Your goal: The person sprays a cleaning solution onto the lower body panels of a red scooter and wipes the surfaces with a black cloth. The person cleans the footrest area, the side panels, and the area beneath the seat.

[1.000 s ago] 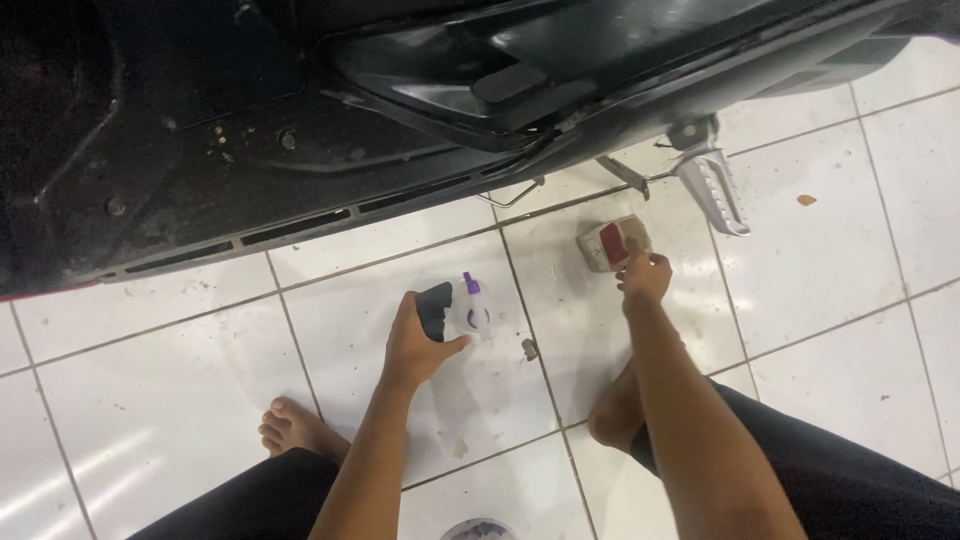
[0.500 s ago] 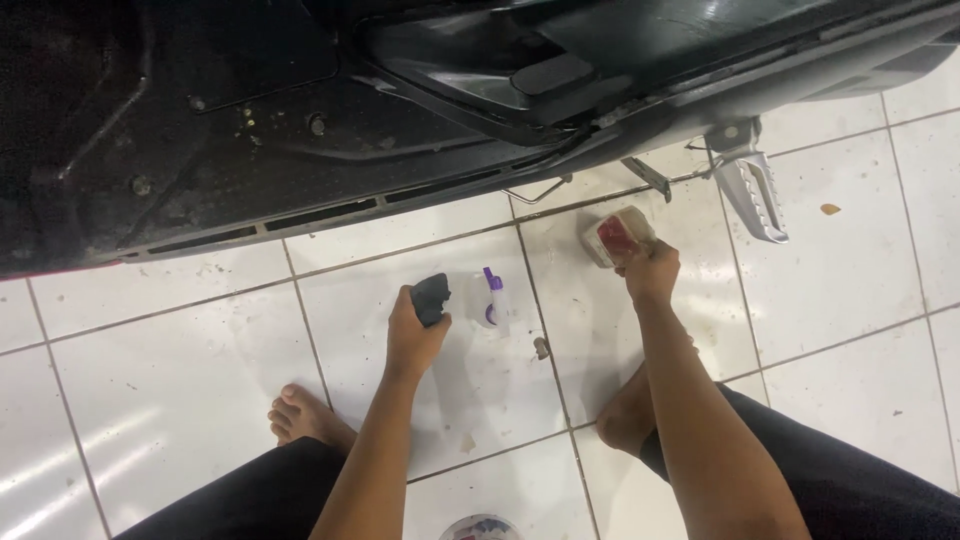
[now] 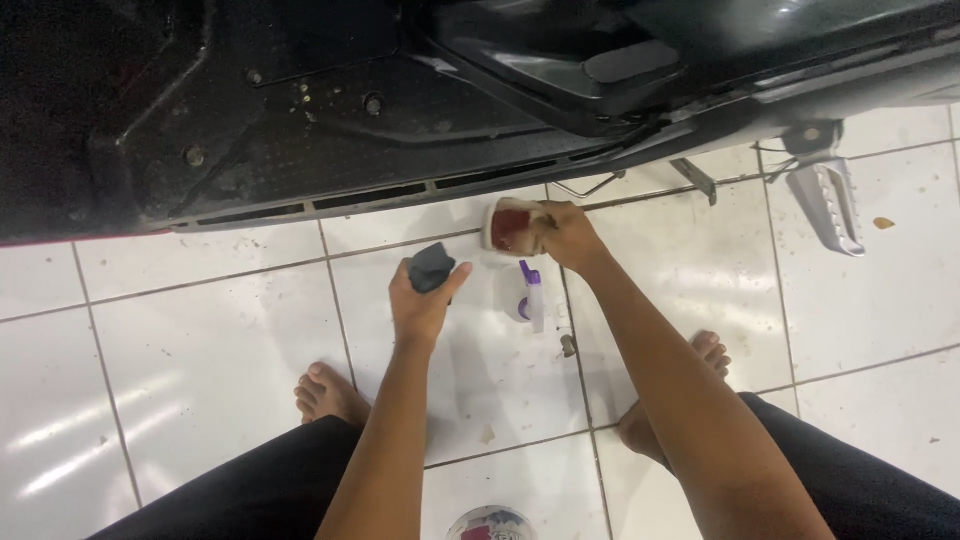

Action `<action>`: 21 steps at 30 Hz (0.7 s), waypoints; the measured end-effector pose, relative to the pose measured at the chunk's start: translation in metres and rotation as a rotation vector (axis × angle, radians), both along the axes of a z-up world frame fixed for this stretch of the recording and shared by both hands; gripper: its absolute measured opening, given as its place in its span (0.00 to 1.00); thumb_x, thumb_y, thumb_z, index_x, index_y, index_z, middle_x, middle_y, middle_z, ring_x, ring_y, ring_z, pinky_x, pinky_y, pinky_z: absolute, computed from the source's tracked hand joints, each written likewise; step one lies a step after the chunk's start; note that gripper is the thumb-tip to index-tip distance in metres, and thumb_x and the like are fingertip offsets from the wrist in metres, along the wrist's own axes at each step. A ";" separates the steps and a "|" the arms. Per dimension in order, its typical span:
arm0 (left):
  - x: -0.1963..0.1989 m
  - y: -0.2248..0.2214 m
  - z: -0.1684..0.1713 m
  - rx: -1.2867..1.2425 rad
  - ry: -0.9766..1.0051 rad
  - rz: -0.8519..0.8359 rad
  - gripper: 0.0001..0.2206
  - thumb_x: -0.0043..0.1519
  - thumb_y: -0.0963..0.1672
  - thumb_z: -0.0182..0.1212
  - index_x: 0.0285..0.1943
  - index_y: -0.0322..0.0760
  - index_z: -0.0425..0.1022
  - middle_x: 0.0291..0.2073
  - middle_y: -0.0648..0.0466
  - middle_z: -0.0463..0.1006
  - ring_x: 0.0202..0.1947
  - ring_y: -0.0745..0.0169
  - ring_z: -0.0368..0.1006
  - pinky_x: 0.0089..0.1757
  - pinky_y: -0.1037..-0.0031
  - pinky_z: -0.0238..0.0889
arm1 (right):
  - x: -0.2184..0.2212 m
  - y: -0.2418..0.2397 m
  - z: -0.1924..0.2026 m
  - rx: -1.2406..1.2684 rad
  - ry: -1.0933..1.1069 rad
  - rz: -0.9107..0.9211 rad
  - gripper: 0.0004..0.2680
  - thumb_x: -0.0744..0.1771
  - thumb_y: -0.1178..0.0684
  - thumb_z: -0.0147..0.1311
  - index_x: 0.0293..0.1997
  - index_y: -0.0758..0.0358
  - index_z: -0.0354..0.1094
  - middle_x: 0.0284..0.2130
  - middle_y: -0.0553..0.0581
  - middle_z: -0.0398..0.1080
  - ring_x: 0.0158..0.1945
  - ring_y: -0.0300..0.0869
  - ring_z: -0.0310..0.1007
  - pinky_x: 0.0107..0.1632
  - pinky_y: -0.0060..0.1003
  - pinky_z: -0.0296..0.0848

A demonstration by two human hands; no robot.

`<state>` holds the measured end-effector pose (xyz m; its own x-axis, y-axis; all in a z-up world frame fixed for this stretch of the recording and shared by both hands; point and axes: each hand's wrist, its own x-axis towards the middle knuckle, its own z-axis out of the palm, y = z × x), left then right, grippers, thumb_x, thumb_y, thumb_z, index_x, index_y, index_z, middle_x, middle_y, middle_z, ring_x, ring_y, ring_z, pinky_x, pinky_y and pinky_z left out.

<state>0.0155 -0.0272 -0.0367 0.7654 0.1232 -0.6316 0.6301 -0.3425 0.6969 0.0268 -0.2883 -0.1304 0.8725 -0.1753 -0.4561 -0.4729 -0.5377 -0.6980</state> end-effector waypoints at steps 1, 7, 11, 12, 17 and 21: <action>0.001 -0.002 0.003 0.003 0.002 0.005 0.28 0.46 0.56 0.80 0.40 0.39 0.69 0.29 0.53 0.77 0.31 0.64 0.78 0.33 0.69 0.70 | 0.002 0.011 0.009 0.003 0.002 0.005 0.09 0.69 0.57 0.47 0.44 0.60 0.78 0.25 0.56 0.76 0.32 0.46 0.79 0.46 0.46 0.76; 0.001 -0.014 -0.012 -0.003 0.060 -0.034 0.30 0.44 0.56 0.81 0.44 0.37 0.70 0.36 0.48 0.78 0.38 0.56 0.79 0.41 0.66 0.72 | 0.018 0.047 0.018 0.022 0.121 0.279 0.07 0.65 0.52 0.52 0.32 0.62 0.75 0.23 0.56 0.74 0.31 0.47 0.75 0.43 0.46 0.72; -0.004 -0.009 -0.040 0.164 0.034 -0.021 0.19 0.51 0.49 0.76 0.41 0.40 0.71 0.30 0.53 0.78 0.31 0.62 0.79 0.37 0.69 0.72 | 0.020 0.057 0.027 0.058 0.185 0.370 0.09 0.63 0.48 0.55 0.27 0.62 0.73 0.21 0.57 0.74 0.29 0.47 0.75 0.41 0.46 0.71; -0.005 -0.009 -0.047 0.220 0.015 -0.003 0.14 0.54 0.47 0.72 0.40 0.41 0.71 0.28 0.55 0.79 0.29 0.64 0.80 0.35 0.71 0.72 | 0.020 0.057 0.033 0.067 0.196 0.382 0.10 0.62 0.46 0.56 0.27 0.61 0.72 0.21 0.58 0.74 0.30 0.46 0.75 0.40 0.46 0.70; -0.014 -0.008 -0.055 0.311 0.021 -0.026 0.16 0.54 0.47 0.72 0.45 0.39 0.73 0.36 0.49 0.79 0.41 0.50 0.81 0.42 0.61 0.71 | 0.012 0.061 0.049 0.212 0.210 0.312 0.15 0.64 0.40 0.55 0.43 0.61 0.71 0.31 0.59 0.77 0.33 0.44 0.78 0.43 0.44 0.73; -0.023 0.000 -0.059 0.287 -0.027 -0.009 0.14 0.54 0.44 0.66 0.46 0.36 0.73 0.38 0.46 0.78 0.46 0.43 0.79 0.46 0.54 0.68 | 0.000 0.047 0.046 0.335 0.221 0.082 0.20 0.71 0.40 0.39 0.62 0.62 0.70 0.46 0.61 0.79 0.43 0.46 0.78 0.51 0.41 0.73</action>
